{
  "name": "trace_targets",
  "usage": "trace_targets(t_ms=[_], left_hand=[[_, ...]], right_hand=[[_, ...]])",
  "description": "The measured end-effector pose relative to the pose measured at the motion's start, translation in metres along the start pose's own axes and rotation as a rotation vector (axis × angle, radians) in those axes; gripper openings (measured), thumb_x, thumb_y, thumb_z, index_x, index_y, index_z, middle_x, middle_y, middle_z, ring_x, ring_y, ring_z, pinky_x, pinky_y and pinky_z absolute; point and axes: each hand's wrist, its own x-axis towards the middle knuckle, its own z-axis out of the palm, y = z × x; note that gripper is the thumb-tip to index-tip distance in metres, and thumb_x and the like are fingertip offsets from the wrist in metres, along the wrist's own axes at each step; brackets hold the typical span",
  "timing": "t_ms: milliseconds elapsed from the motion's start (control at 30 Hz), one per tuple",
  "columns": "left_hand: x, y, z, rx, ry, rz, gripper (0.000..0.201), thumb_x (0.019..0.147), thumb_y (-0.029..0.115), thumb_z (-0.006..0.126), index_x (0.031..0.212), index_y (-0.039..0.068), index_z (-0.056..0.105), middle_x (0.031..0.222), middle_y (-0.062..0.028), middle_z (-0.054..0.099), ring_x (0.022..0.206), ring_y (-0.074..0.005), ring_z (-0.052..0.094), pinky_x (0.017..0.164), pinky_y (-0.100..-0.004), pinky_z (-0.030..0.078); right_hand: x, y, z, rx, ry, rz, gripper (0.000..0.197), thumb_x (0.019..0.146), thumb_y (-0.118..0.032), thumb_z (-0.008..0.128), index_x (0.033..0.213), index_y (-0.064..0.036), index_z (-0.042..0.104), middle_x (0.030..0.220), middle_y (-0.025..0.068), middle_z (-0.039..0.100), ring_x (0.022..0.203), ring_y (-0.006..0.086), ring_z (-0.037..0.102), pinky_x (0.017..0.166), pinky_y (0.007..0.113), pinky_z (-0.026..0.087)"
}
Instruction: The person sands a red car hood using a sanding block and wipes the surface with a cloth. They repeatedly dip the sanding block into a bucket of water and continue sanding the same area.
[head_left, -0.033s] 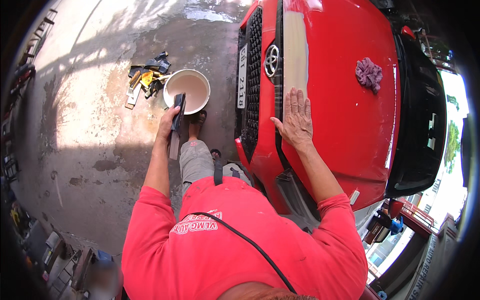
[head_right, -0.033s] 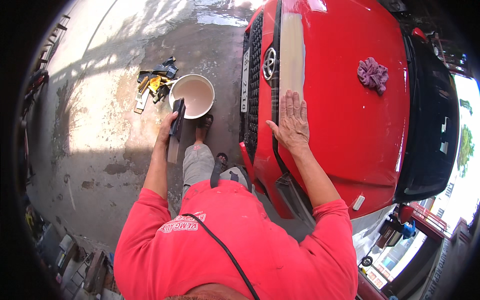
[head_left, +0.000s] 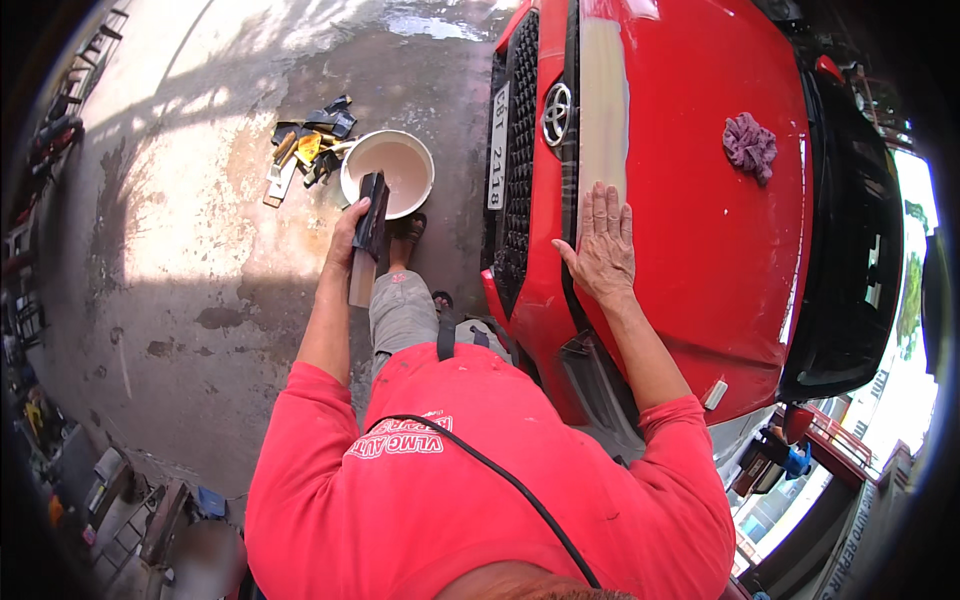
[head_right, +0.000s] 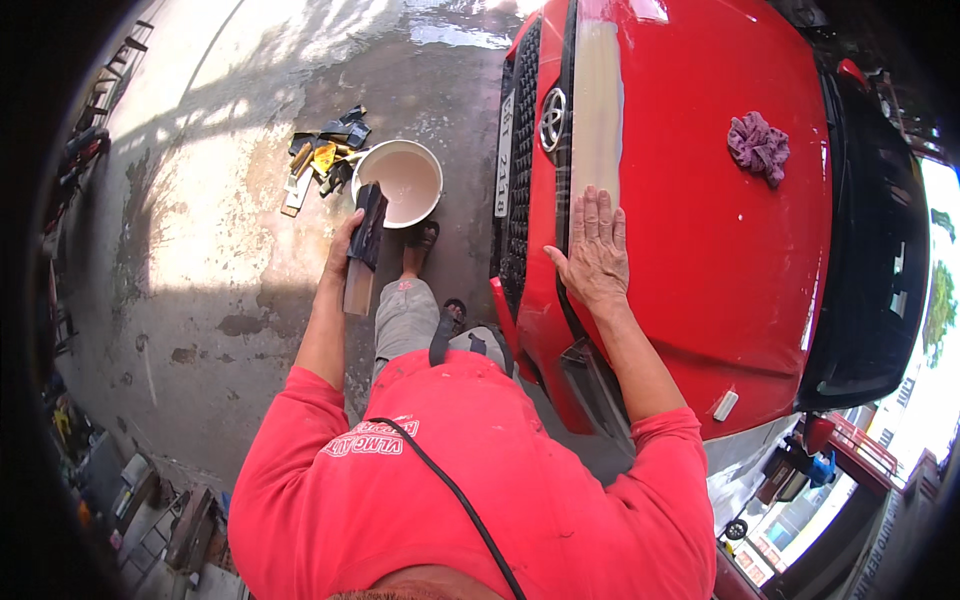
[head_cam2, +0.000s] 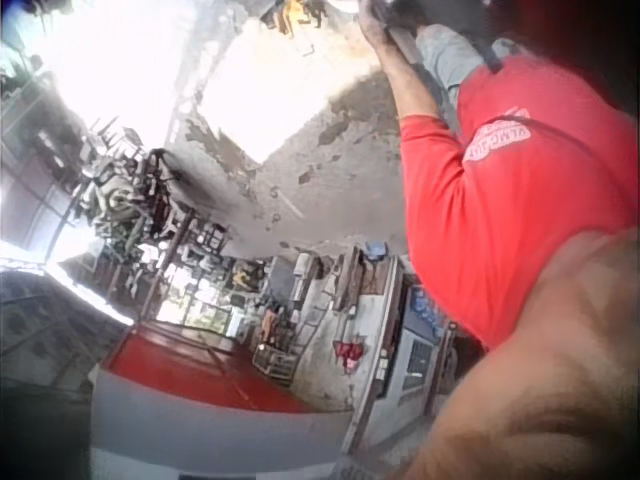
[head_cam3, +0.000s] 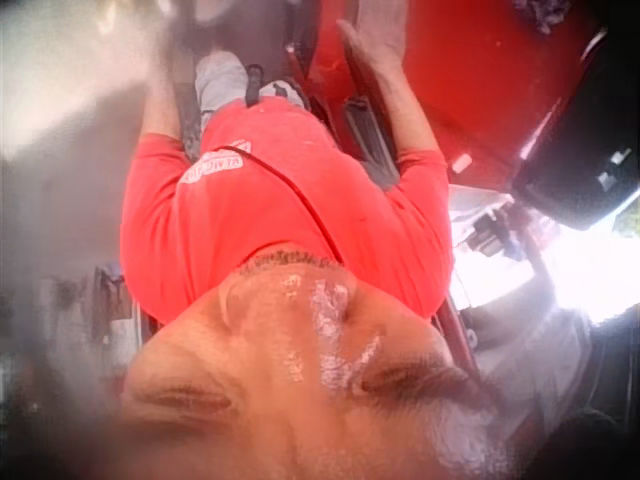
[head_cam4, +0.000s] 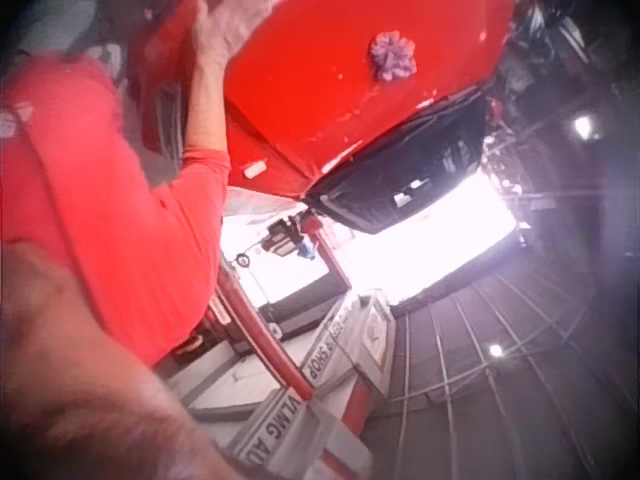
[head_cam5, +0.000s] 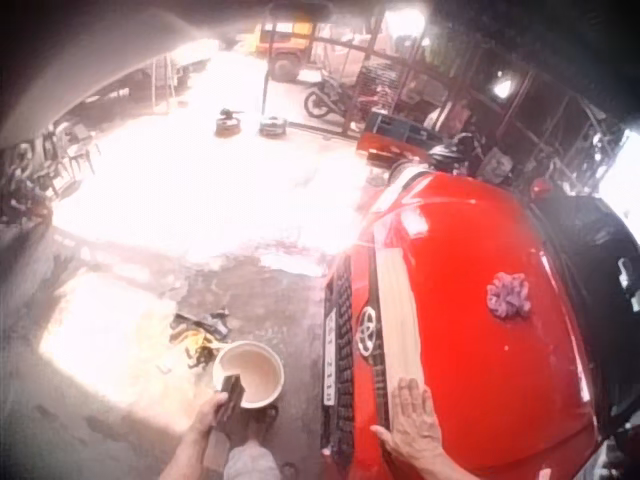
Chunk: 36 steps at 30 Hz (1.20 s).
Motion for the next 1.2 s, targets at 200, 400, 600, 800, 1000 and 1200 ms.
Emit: trace_targets(t_ms=[200,400,600,800,1000,1200], left_hand=[[-0.079,0.033,0.059,-0.546,-0.482,0.195,0.078,0.106,0.049,0.056,0.166,0.003,0.034,0.149,-0.0346,0.056,0.107,-0.0390,0.074,0.088,-0.0564,0.064],[-0.107,0.057,0.023,-0.577,-0.449,0.326,0.077,0.105,0.052,0.059,0.163,0.005,0.041,0.151,-0.0313,0.057,0.115,-0.0450,0.071,0.098,-0.0639,0.058],[-0.060,0.115,0.002,-0.632,-0.541,0.213,0.073,0.105,0.052,0.058,0.160,0.006,0.046,0.146,-0.0298,0.061,0.113,-0.0458,0.070,0.091,-0.0606,0.060],[0.006,0.187,-0.098,-0.246,-0.126,-0.085,0.060,0.104,0.056,0.060,0.137,0.006,0.064,0.117,-0.0187,0.074,0.088,-0.0336,0.078,0.067,-0.0487,0.066],[-0.015,0.265,-0.196,0.312,0.385,-0.291,0.061,0.093,0.068,0.071,0.109,0.010,0.066,0.087,-0.0080,0.064,0.070,-0.0271,0.069,0.053,-0.0396,0.060],[-0.032,0.312,-0.257,0.389,0.538,-0.291,0.075,0.089,0.071,0.072,0.126,0.008,0.058,0.096,-0.0143,0.060,0.071,-0.0312,0.066,0.053,-0.0416,0.059]], right_hand=[[-0.071,-0.018,0.006,0.045,0.005,0.031,0.109,0.098,-0.066,0.062,0.172,0.0004,0.017,0.182,0.0184,0.009,0.169,0.0347,0.003,0.136,0.053,0.003],[-0.063,-0.025,0.003,0.058,0.052,0.057,0.105,0.098,-0.064,0.063,0.172,-0.0026,0.022,0.182,0.0156,0.013,0.169,0.0334,0.008,0.136,0.052,0.007],[-0.053,-0.031,0.025,-0.032,0.299,0.374,0.099,0.101,-0.067,0.056,0.173,-0.0083,0.022,0.183,0.0094,0.012,0.169,0.0298,0.010,0.134,0.059,0.010],[-0.038,-0.043,0.030,-0.179,0.283,0.661,0.096,0.104,-0.069,0.051,0.175,-0.0136,0.018,0.184,0.0029,0.011,0.169,0.0281,0.010,0.133,0.062,0.008],[0.007,-0.074,0.030,-0.180,0.150,1.094,0.099,0.104,-0.069,0.050,0.173,-0.0054,0.020,0.183,0.0131,0.011,0.168,0.0391,0.011,0.131,0.064,0.016],[0.081,-0.082,0.031,-0.072,0.239,1.004,0.095,0.105,-0.064,0.051,0.172,-0.0021,0.023,0.182,0.0173,0.012,0.168,0.0366,0.012,0.132,0.064,0.014]])
